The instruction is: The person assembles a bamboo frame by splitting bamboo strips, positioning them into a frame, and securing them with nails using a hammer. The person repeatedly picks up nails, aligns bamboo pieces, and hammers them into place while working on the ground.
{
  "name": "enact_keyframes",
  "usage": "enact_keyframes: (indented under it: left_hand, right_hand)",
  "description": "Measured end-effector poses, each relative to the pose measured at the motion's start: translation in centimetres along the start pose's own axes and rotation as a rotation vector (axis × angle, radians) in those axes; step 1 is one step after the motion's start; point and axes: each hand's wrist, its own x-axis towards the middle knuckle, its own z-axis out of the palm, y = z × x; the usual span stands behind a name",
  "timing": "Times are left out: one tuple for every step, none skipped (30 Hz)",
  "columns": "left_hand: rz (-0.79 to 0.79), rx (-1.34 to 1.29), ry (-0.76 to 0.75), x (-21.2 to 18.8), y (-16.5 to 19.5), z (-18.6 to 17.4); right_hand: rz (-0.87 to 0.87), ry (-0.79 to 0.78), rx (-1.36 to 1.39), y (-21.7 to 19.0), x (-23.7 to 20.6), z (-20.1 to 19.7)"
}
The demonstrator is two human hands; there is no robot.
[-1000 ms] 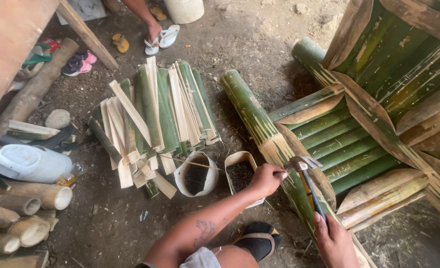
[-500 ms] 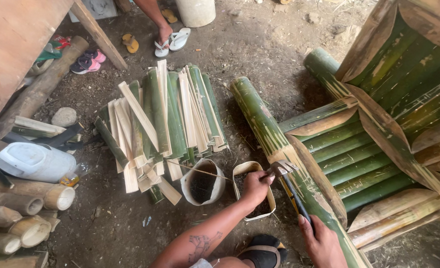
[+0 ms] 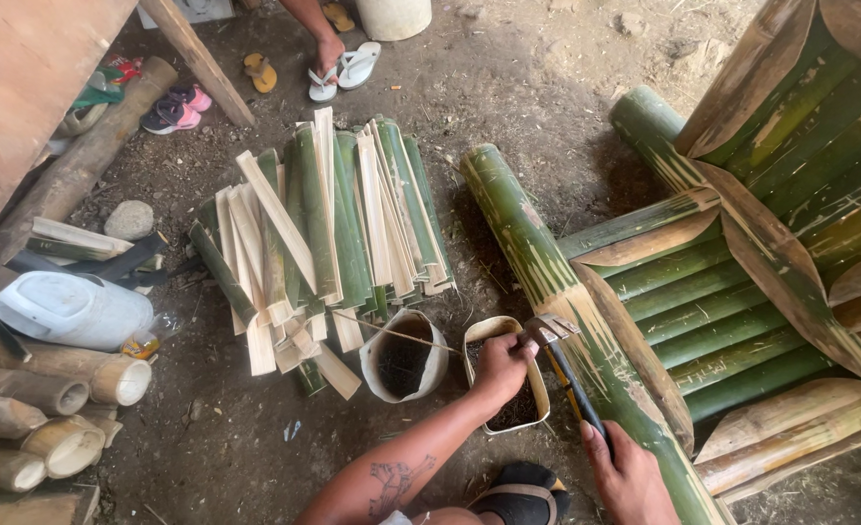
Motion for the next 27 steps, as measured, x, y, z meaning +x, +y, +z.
enact_keyframes:
  left_hand:
    - [0.014, -0.01, -0.002, 0.0, 0.0, 0.0]
    - [0.029, -0.02, -0.004, 0.0, 0.0, 0.0]
    - [0.046, -0.027, -0.002, -0.1, -0.1, 0.0]
    - [0.064, -0.033, 0.003, -0.1, -0.1, 0.0]
    - [0.08, -0.039, 0.007, -0.1, -0.1, -0.1]
    - [0.069, -0.031, 0.006, -0.2, -0.1, -0.1]
    - [0.059, -0.023, 0.005, -0.1, -0.1, -0.1]
    - [0.049, -0.016, 0.003, -0.1, -0.1, 0.0]
    - [0.013, 0.001, 0.0, -0.1, -0.2, 0.0]
    - [-0.024, 0.018, -0.002, -0.1, -0.3, 0.2]
    - [-0.062, 0.033, -0.002, 0.0, -0.5, 0.3]
    - [-0.038, 0.021, -0.006, 0.0, -0.6, 0.5]
    - [-0.013, 0.009, -0.011, 0.1, -0.8, 0.7]
    - [0.012, -0.002, -0.018, 0.1, -0.9, 1.0]
    - [0.039, -0.026, -0.025, 0.1, -1.1, 1.2]
    - [0.07, -0.048, -0.033, 0.1, -1.1, 1.5]
    - [0.101, -0.071, -0.04, 0.1, -1.1, 1.6]
    - [0.108, -0.066, -0.053, 0.0, -1.1, 1.8]
    - [0.116, -0.061, -0.065, -0.1, -0.9, 1.9]
    - [0.12, -0.057, -0.079, -0.4, -0.7, 2.0]
    - [0.086, -0.029, -0.107, -0.6, -0.4, 2.1]
    - [0.053, -0.002, -0.134, -0.9, -0.1, 2.0]
    - [0.019, 0.026, -0.161, -1.2, 0.2, 2.1]
    - [0.016, 0.044, -0.168, -1.6, 0.5, 2.1]
    - [0.014, 0.062, -0.174, -1.8, 0.8, 2.2]
    - [0.011, 0.08, -0.18, -2.0, 1.0, 2.3]
    - [0.029, 0.082, -0.193, -2.2, 1.1, 2.4]
  right_hand:
    - [-0.012, 0.008, 0.002, 0.0, 0.1, 0.1]
    - [-0.023, 0.016, 0.005, 0.1, 0.1, 0.1]
    - [-0.034, 0.025, 0.008, 0.1, 0.2, 0.1]
    - [-0.032, 0.029, 0.011, 0.1, 0.2, 0.2]
    - [-0.029, 0.032, 0.015, 0.1, 0.2, 0.2]
    - [-0.026, 0.036, 0.019, 0.1, 0.1, 0.1]
    - [-0.038, 0.048, 0.02, 0.1, 0.1, 0.1]
    - [-0.05, 0.059, 0.02, 0.0, 0.0, 0.1]
    - [-0.061, 0.07, 0.021, 0.0, -0.1, 0.0]
    - [-0.059, 0.074, 0.029, -0.1, -0.2, 0.0]
    - [-0.059, 0.075, 0.035, -0.2, -0.3, -0.1]
    - [-0.06, 0.077, 0.043, -0.2, -0.4, -0.2]
    - [-0.063, 0.077, 0.04, -0.3, -0.5, -0.2]
    - [-0.063, 0.078, 0.038, -0.4, -0.5, -0.3]
    - [-0.062, 0.079, 0.037, -0.5, -0.6, -0.3]
    - [-0.076, 0.092, 0.047, -0.6, -0.6, -0.4]
    - [-0.091, 0.104, 0.057, -0.6, -0.6, -0.4]
    - [-0.107, 0.116, 0.066, -0.7, -0.7, -0.4]
    - [-0.095, 0.113, 0.069, -0.8, -0.7, -0.5]
    - [-0.08, 0.108, 0.071, -0.8, -0.8, -0.6]
    - [-0.066, 0.102, 0.072, -0.9, -0.9, -0.7]
    - [-0.06, 0.097, 0.068, -1.0, -1.0, -0.7]
    - [-0.053, 0.091, 0.063, -1.1, -1.1, -0.8]
    - [-0.045, 0.086, 0.059, -1.2, -1.2, -0.9]
    - [-0.045, 0.093, 0.061, -1.3, -1.3, -1.0]
    - [-0.045, 0.098, 0.062, -1.4, -1.4, -1.1]
    - [-0.044, 0.103, 0.063, -1.5, -1.5, -1.2]
